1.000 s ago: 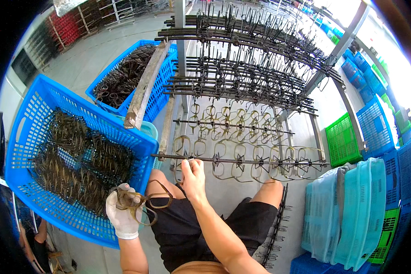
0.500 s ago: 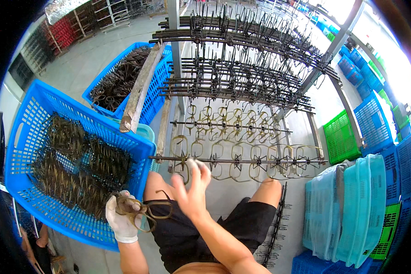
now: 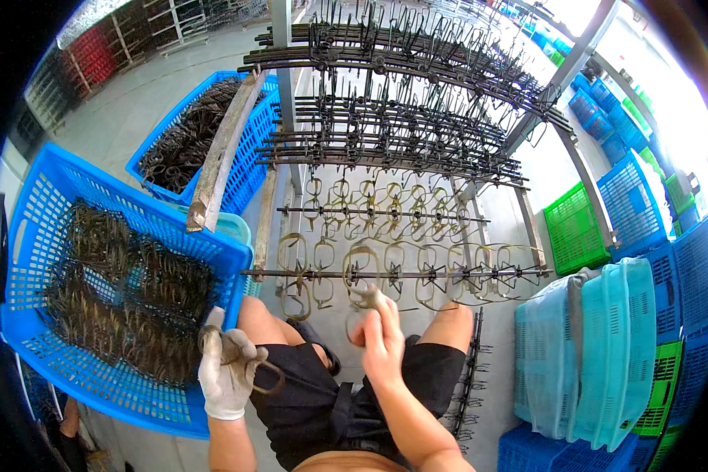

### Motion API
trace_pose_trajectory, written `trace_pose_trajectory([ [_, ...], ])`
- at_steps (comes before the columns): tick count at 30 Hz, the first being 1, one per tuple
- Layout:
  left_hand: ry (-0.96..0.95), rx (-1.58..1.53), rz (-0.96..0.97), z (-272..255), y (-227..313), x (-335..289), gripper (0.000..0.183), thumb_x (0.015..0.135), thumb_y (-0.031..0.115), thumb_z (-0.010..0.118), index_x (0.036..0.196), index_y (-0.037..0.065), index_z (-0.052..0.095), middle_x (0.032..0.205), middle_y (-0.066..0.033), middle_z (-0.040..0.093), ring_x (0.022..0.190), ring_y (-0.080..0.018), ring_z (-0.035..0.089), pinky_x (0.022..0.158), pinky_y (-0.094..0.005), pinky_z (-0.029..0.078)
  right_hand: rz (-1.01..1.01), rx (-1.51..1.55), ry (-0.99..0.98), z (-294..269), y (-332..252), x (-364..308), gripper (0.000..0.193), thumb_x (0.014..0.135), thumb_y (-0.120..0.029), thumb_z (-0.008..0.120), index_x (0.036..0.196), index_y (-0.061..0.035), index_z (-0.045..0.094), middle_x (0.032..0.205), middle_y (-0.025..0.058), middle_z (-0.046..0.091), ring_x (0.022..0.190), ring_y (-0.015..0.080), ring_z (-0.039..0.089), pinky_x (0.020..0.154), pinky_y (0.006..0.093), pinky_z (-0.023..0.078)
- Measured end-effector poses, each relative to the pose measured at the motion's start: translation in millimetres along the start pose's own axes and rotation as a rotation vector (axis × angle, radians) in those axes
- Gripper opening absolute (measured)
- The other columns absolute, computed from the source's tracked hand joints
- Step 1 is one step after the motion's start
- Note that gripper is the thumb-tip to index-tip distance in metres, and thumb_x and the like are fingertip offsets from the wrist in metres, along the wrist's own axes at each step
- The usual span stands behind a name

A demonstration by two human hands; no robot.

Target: The person picks up metal rings from a blue basket and hangs them one by one onto a metal rack. The person continues to fill the rack with the metal rings.

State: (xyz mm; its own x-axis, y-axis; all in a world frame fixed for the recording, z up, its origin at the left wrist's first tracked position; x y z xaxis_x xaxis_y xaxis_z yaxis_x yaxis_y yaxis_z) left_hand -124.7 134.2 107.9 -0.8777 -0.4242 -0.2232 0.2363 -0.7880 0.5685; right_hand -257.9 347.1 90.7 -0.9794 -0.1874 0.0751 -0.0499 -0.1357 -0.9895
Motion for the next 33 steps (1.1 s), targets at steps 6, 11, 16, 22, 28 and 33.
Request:
trace_pose_trajectory([
  [6, -0.130, -0.141, 0.146, 10.0, 10.1, -0.8, 0.039, 0.098, 0.030, 0.038, 0.131, 0.010, 0.045, 0.107, -0.0136, 0.063, 0.110, -0.0273, 0.057, 0.102, -0.0457, 0.039, 0.221, 0.041, 0.152, 24.6, 55.4, 19.6, 0.023, 0.097, -0.018, 0.043, 0.098, 0.0006, 0.055, 0.095, 0.0027, 0.048, 0.057, 0.0073, 0.045, 0.049, 0.0212, 0.038],
  [11, -0.180, -0.200, 0.089, -2.8, 7.3, 7.8, 0.036, 0.097, 0.030, 0.038, 0.106, 0.007, 0.065, 0.111, -0.0134, 0.063, 0.109, -0.0267, 0.058, 0.099, -0.0446, 0.040, 0.243, 0.181, 0.237, 23.2, 62.2, 28.0, 0.024, 0.094, -0.018, 0.051, 0.078, -0.0005, 0.055, 0.091, 0.0034, 0.049, 0.055, 0.0066, 0.043, 0.048, 0.0231, 0.037],
  [16, 0.180, -0.298, 0.046, 7.1, -0.5, 0.3, 0.030, 0.096, 0.022, 0.041, 0.091, 0.002, 0.063, 0.104, -0.0115, 0.064, 0.095, -0.0235, 0.062, 0.096, -0.0458, 0.045, 0.248, 0.221, 0.274, 23.9, 54.7, 30.1, 0.019, 0.091, -0.018, 0.054, 0.097, -0.0005, 0.055, 0.092, 0.0053, 0.050, 0.055, 0.0062, 0.045, 0.049, 0.0226, 0.038],
  [22, 0.184, -0.427, 0.032, -5.8, -6.1, -11.0, 0.022, 0.094, 0.017, 0.047, 0.097, -0.002, 0.057, 0.087, -0.0081, 0.060, 0.084, -0.0197, 0.062, 0.082, -0.0382, 0.055, -0.679, -0.608, -0.201, 61.0, -61.4, -19.6, 0.040, 0.086, -0.021, 0.060, 0.119, -0.0005, 0.051, 0.079, 0.0085, 0.056, 0.072, 0.0204, 0.056, 0.069, 0.0341, 0.047],
  [28, -0.149, -0.263, -0.533, 9.9, -40.7, -2.3, 0.055, 0.095, 0.048, 0.037, 0.101, -0.001, 0.062, 0.102, -0.0151, 0.065, 0.089, -0.0304, 0.064, 0.086, -0.0392, 0.050, 0.364, -0.115, -1.136, 77.5, -2.8, -85.5, 0.026, 0.093, -0.017, 0.048, 0.107, 0.0014, 0.060, 0.063, 0.0060, 0.056, 0.057, 0.0165, 0.054, 0.057, 0.0296, 0.045],
  [33, 0.479, 1.610, 0.358, -162.5, 100.3, 72.1, 0.022, 0.088, 0.022, 0.050, 0.087, 0.003, 0.059, 0.079, -0.0145, 0.063, 0.071, -0.0327, 0.062, 0.065, -0.0404, 0.051, -0.003, 0.195, -0.197, -50.3, -46.0, -43.7, 0.067, 0.091, -0.050, 0.046, 0.119, 0.0105, 0.043, 0.064, 0.0124, 0.056, 0.045, 0.0165, 0.049, 0.043, 0.0271, 0.041],
])
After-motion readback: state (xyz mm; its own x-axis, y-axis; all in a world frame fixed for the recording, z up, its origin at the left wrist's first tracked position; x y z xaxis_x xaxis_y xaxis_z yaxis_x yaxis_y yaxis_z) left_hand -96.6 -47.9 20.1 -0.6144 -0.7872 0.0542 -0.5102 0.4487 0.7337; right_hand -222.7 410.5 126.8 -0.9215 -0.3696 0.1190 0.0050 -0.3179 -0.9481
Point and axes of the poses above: each hand's wrist, its own x-axis towards the middle knuckle, its own z-axis out of the palm, y = z × x, the point moved 8 cm from there along x, towards the middle knuckle
